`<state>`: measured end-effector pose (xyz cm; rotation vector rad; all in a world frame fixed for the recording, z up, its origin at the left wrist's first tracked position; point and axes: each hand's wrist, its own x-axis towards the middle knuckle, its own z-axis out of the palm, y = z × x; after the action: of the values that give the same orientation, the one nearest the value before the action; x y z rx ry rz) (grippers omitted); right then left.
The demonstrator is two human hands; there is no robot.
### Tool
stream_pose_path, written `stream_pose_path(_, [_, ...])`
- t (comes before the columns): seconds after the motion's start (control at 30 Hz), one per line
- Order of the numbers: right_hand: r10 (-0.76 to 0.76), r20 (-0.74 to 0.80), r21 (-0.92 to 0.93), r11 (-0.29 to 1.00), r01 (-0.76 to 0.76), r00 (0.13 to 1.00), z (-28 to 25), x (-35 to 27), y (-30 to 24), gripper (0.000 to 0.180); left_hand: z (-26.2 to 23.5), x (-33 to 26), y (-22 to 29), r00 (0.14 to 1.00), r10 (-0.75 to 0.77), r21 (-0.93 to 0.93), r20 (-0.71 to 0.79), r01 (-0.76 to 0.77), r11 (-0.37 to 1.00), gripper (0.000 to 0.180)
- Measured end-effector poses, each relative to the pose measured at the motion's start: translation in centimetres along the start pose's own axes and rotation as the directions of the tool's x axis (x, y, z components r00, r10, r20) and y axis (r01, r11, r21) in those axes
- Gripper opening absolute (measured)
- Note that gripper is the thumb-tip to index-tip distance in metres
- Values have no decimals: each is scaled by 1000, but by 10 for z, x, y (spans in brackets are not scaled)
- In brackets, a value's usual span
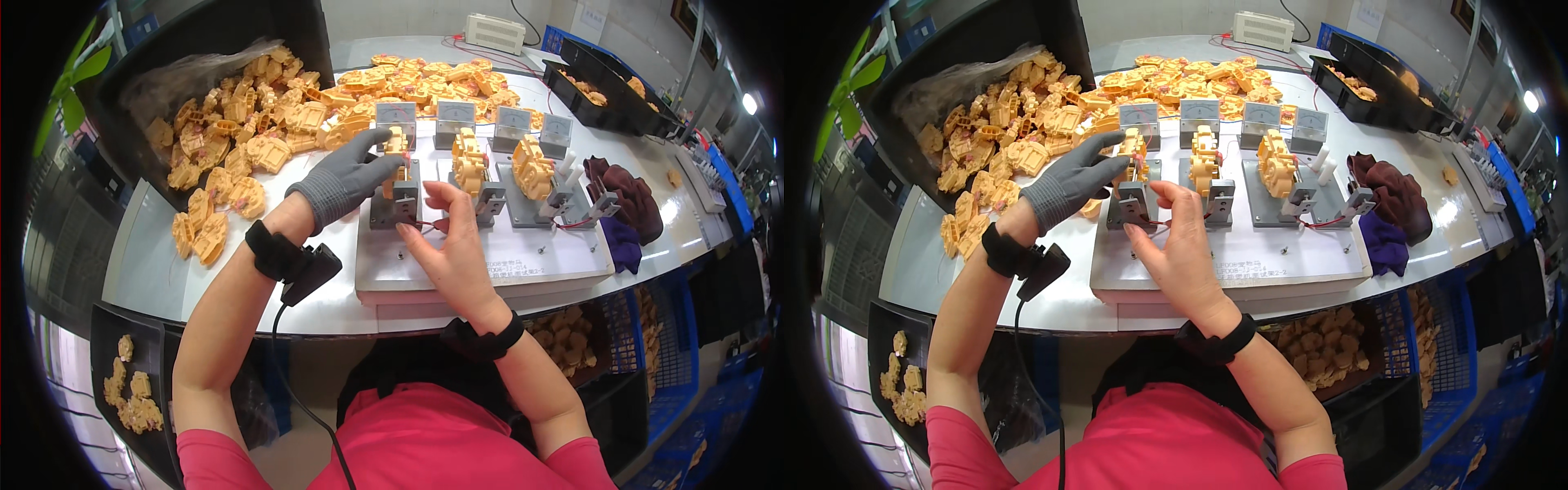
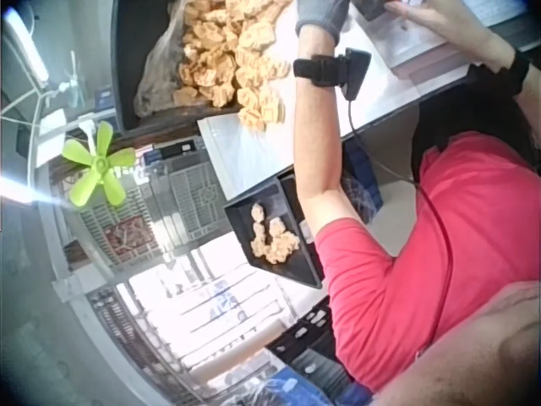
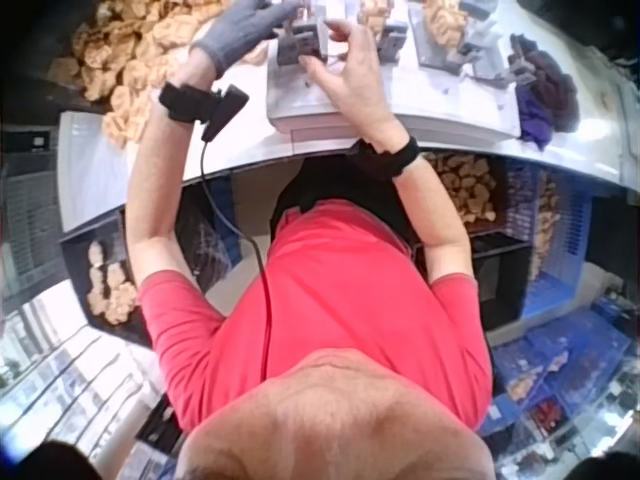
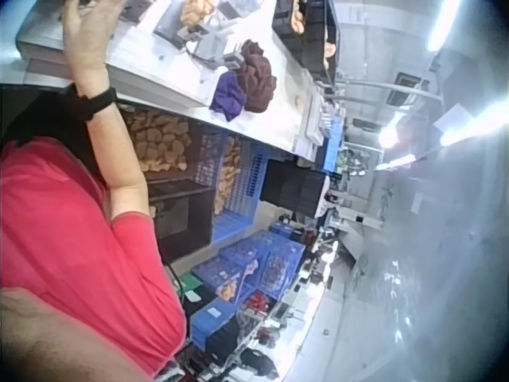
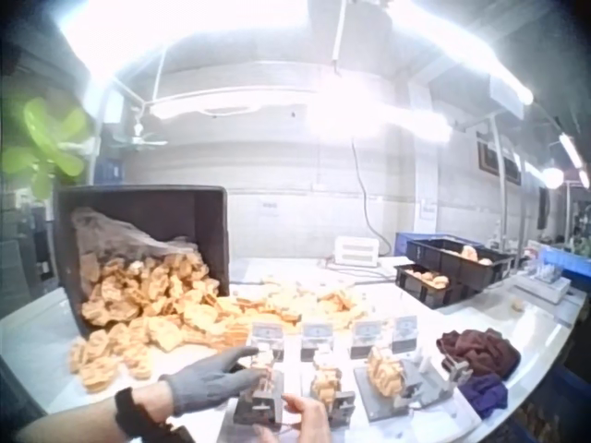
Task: The person assembles yellow plastic electrical components by inserting them into a white testing jig with metal clamps. They connect red and black wires to the components and the jig, then remove the components and place them into a black bin. The process is repeated for multiple units.
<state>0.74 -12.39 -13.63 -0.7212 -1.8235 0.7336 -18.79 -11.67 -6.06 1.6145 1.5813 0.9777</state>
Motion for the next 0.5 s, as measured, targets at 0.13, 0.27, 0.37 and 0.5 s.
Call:
stream_pose_path(0.13, [70, 66, 87, 993, -76, 995, -4, 5, 2, 71, -6, -1, -2, 999, -21, -5, 30, 21, 1000, 72])
stream_pose_path(0.27, [138, 41, 209, 967, -143, 990, -4, 10, -3, 63, -4, 2, -1, 999, 36, 62, 32, -38, 997, 68])
stream_pose_path(0.37, [35, -70, 15, 999, -34, 997, -8, -3, -12, 41, -3, 1, -6, 998, 41, 49, 53, -43, 998, 70])
stream_pose_path(0.5, [35, 191, -144, 990, -7, 981, -15, -15, -15, 21, -5, -1, -10, 998, 6, 56, 60, -9, 998, 69])
